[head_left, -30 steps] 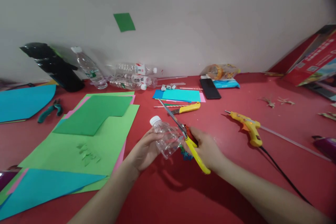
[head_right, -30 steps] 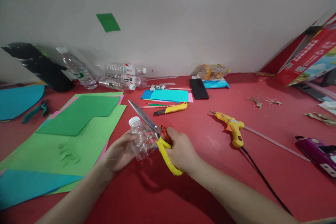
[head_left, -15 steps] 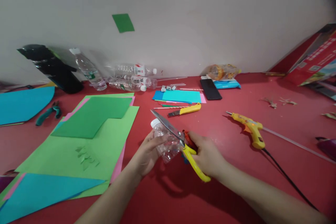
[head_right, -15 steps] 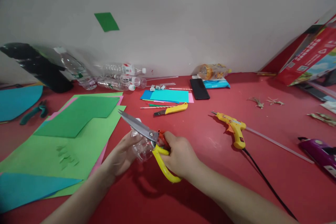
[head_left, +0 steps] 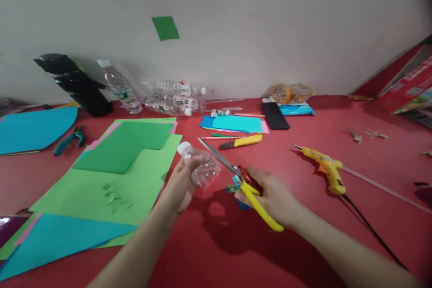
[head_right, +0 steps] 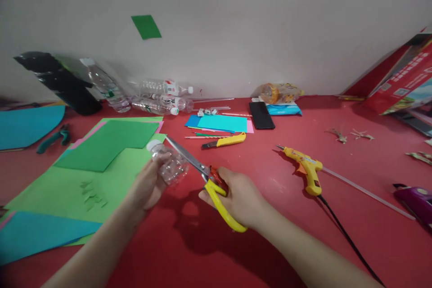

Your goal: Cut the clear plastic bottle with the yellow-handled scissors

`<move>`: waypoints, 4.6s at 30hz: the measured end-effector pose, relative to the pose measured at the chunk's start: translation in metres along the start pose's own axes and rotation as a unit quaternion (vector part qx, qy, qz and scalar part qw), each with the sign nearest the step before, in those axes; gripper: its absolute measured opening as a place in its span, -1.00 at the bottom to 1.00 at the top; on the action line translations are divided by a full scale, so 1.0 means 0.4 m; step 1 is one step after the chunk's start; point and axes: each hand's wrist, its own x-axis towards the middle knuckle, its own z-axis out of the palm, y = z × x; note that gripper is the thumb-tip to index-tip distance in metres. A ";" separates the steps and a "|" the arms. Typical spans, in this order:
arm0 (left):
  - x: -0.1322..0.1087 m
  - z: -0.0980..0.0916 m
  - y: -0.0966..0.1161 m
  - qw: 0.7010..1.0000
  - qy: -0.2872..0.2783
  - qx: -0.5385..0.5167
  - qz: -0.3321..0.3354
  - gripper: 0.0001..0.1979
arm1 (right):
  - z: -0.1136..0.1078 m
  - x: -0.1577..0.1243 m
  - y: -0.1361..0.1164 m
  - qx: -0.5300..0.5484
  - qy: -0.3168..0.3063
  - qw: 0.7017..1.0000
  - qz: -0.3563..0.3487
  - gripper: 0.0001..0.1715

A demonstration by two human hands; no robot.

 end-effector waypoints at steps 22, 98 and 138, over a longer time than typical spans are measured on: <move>0.026 -0.034 0.026 0.995 0.045 -0.023 0.087 -0.81 | -0.034 -0.042 -0.048 0.050 -0.237 0.970 0.035 -0.49; 0.048 -0.061 -0.024 0.963 -0.044 0.097 0.249 -0.76 | 0.034 -0.055 -0.053 0.199 -0.207 0.956 0.057 -0.25; 0.027 -0.037 -0.013 0.947 -0.048 0.182 0.261 -0.74 | 0.032 -0.054 -0.045 0.168 -0.197 0.965 0.045 -0.31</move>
